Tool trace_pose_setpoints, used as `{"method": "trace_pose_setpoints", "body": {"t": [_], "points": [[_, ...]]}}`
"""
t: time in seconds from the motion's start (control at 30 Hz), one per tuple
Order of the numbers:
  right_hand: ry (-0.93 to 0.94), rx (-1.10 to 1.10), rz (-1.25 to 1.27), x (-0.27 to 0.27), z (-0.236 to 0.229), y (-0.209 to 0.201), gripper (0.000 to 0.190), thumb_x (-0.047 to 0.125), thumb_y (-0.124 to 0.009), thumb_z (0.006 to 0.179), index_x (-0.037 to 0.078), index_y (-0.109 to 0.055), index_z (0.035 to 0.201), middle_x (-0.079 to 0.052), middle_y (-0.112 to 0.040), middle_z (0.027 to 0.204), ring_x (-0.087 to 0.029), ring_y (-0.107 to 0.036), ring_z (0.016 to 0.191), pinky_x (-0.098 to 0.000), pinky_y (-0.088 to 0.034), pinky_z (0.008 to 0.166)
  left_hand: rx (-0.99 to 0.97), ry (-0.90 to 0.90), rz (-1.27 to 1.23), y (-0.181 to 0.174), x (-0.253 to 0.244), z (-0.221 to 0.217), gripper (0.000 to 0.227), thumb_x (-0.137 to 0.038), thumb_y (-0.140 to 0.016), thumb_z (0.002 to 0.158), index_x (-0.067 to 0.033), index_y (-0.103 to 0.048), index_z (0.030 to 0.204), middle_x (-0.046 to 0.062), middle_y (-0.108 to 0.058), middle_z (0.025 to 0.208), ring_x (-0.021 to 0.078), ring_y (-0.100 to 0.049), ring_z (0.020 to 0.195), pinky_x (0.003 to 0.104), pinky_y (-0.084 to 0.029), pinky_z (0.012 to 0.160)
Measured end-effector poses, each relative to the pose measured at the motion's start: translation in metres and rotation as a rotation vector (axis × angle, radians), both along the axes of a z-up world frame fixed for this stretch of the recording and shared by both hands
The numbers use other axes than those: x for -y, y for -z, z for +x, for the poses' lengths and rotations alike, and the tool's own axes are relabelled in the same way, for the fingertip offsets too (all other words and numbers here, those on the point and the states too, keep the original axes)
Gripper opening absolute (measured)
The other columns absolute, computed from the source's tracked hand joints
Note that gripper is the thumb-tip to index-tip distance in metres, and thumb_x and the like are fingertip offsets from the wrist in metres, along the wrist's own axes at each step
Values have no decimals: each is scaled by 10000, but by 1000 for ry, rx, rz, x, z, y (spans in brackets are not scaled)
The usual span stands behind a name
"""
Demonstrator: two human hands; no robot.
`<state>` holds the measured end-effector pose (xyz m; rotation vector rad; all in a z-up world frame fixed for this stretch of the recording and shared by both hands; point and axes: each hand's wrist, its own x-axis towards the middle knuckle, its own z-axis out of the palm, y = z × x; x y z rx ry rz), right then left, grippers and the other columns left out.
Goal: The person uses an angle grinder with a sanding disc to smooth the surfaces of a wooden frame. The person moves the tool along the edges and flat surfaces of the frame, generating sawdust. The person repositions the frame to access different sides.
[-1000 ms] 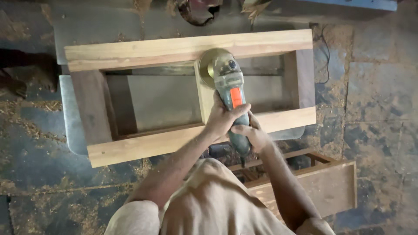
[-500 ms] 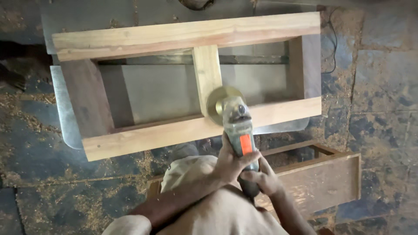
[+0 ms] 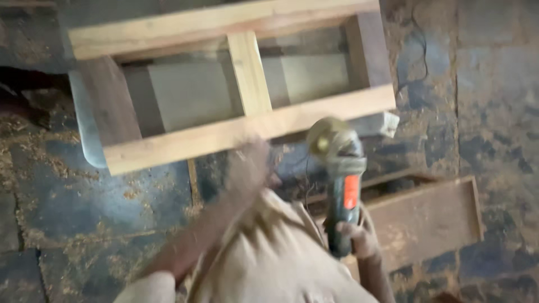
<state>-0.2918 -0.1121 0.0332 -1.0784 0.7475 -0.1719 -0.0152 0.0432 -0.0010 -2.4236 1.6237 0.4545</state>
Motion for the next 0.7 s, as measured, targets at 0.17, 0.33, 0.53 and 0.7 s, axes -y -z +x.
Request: {"method": "trace_pose_setpoints", "body": {"t": [0.17, 0.33, 0.53, 0.7], "points": [[153, 65, -55, 3, -59, -3, 620, 137, -706, 736, -61, -512, 1290, -206, -667, 1004, -299, -717, 797, -429, -626, 704, 191, -292, -284, 52, -10, 68, 1201, -477, -930, 610, 33, -348, 1528, 243, -447, 1489, 432, -420, 1382, 614, -324, 1134], [272, 135, -88, -12, -111, -8, 605, 112, -696, 762, -76, -510, 1306, -220, -658, 1055, -325, -708, 821, -444, -610, 699, 187, -213, -317, 51, -20, 70, 810, -253, -849, 758, 0, -481, 1433, 176, -606, 1218, 385, -607, 1107, 558, -447, 938], [370, 69, -88, -20, -155, 5, 579, 112, -647, 779, -96, -500, 1298, -242, -667, 1088, -335, -713, 844, -456, -615, 741, -62, -222, -276, -39, -2, 123, 675, -190, -806, 756, 20, -535, 1337, 252, -650, 1167, 426, -645, 1048, 559, -503, 911], [399, 73, -98, -21, -170, 17, 613, 127, -647, 773, -85, -489, 1327, -242, -658, 1090, -336, -712, 834, -459, -615, 725, -158, -196, -242, -101, 8, 139, 790, -220, -919, 666, 56, -565, 1316, 264, -677, 1190, 412, -651, 1076, 488, -501, 962]]}}
